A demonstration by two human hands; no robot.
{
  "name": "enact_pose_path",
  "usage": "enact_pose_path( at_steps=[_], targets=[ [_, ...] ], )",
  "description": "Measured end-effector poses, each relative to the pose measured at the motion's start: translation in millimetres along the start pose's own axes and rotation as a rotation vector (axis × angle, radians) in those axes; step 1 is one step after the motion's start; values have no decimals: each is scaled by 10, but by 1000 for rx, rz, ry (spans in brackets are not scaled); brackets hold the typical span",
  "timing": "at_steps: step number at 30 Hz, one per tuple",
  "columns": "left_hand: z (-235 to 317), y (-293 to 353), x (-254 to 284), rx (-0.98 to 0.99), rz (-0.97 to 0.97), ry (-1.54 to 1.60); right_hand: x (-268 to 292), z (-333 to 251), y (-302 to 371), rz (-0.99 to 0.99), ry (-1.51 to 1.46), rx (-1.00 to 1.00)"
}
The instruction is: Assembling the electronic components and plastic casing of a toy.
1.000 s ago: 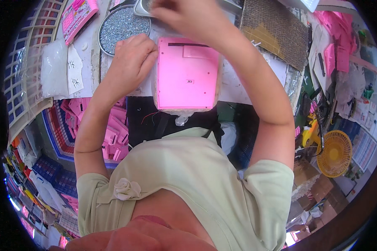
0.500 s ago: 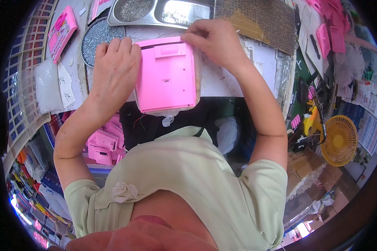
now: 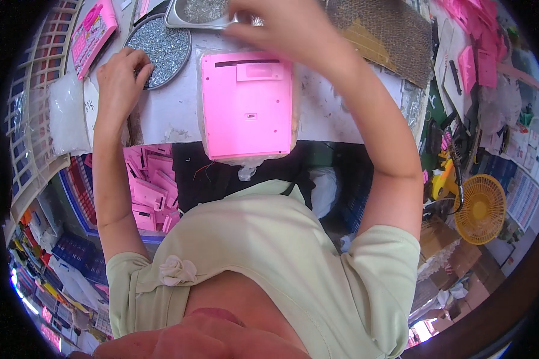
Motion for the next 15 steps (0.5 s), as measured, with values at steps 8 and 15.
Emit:
enact_pose_path(
  at_steps=[8,15],
  targets=[
    [-296,38,28,131,90,290,-1391,-712,-1059,-125,580,539],
    [-334,206,107,246,234,607,-1295,-826,-1143,-119,627,530]
  ],
)
Point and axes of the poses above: each hand's wrist, its own y-axis away from the middle knuckle, its own x-axis out of the back of the hand, z = x × y, the point moved 7 cm from there along -y, towards the middle knuckle, and after that the axes turned 15 degrees about y, right-handed, at the moved point
